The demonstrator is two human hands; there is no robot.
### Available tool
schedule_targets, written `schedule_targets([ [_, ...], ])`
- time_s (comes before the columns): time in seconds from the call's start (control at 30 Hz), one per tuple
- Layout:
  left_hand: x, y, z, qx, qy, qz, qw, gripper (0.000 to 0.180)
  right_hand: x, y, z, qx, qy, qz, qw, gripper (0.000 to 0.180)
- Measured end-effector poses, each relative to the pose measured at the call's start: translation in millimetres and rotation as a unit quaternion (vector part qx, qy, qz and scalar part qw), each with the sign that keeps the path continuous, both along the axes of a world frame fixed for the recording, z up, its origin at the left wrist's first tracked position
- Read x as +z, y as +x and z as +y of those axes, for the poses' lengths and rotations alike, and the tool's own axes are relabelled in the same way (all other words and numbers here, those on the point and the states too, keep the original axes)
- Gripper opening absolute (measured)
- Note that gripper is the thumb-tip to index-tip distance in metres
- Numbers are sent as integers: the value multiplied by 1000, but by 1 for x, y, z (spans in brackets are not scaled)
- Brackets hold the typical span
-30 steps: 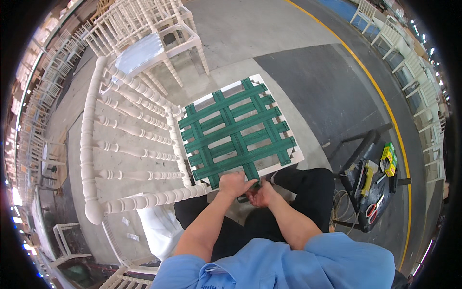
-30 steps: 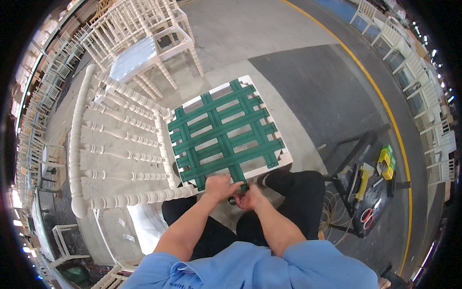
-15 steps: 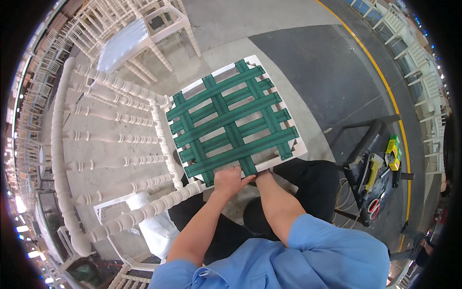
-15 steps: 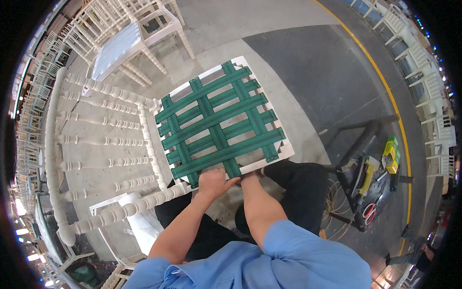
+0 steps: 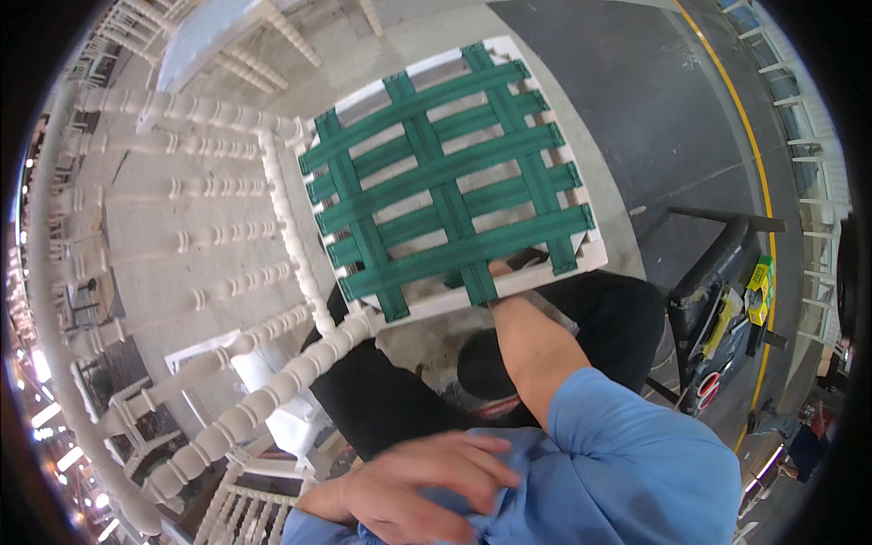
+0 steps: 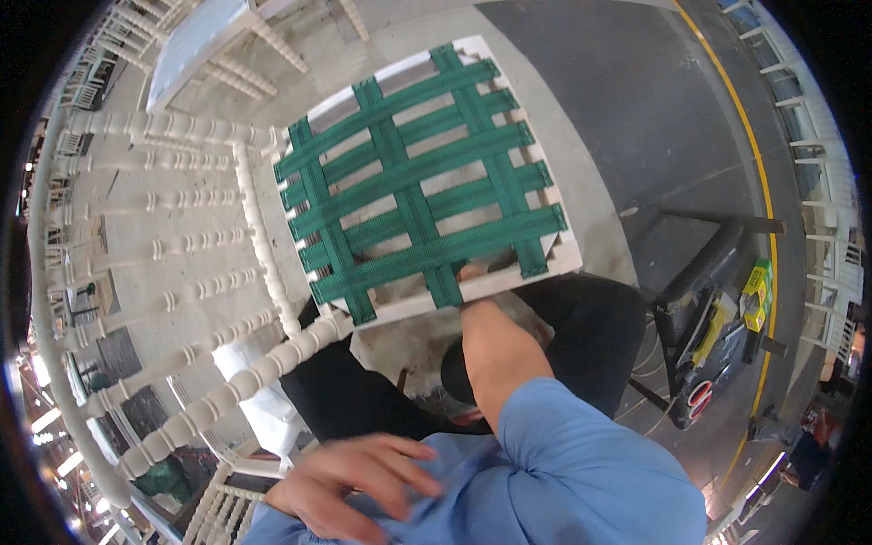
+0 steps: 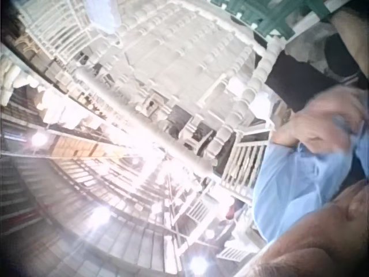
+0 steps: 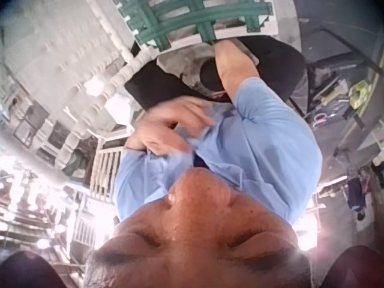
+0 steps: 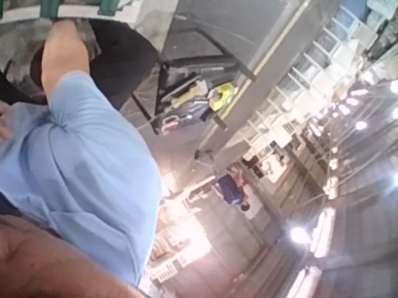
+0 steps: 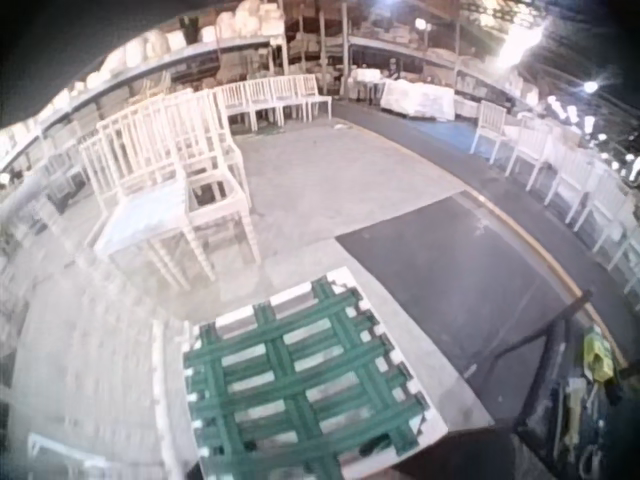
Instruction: The person weaves green straps into the seat of a white wooden chair, creating a woven pattern. They use a staple gun to secure the straps in place and scissors to trim excess material.
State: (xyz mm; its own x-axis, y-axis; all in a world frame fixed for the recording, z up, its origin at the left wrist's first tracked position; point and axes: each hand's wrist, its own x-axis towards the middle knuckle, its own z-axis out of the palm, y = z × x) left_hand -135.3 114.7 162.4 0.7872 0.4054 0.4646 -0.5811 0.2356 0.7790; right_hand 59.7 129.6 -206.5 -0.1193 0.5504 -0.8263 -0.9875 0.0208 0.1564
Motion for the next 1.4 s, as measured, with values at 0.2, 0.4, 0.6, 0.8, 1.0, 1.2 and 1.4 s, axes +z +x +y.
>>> schedule_targets([
  [0.2,31,7,-39,311,-118,-13,943,11,-10,5,-7,26,0,-32,999,58],
  [0.4,41,44,-56,495,-106,-11,862,16,-10,15,-2,34,-6,-46,998,57],
  [0.6,18,61,-56,485,-94,-152,856,13,-10,31,7,54,-10,-60,997,56],
  [0.8,-22,36,-41,198,-105,-151,963,24,-15,29,14,42,-15,-55,997,54],
  [1.0,-163,19,-59,11,-557,319,767,29,-20,27,13,5,-26,-39,999,53],
  [1.2,-306,38,-59,54,-772,244,585,38,-31,24,8,-21,-38,-23,999,52],
  [1.4,-329,72,-15,141,-877,218,404,45,-48,27,3,-52,-46,-13,998,51],
])
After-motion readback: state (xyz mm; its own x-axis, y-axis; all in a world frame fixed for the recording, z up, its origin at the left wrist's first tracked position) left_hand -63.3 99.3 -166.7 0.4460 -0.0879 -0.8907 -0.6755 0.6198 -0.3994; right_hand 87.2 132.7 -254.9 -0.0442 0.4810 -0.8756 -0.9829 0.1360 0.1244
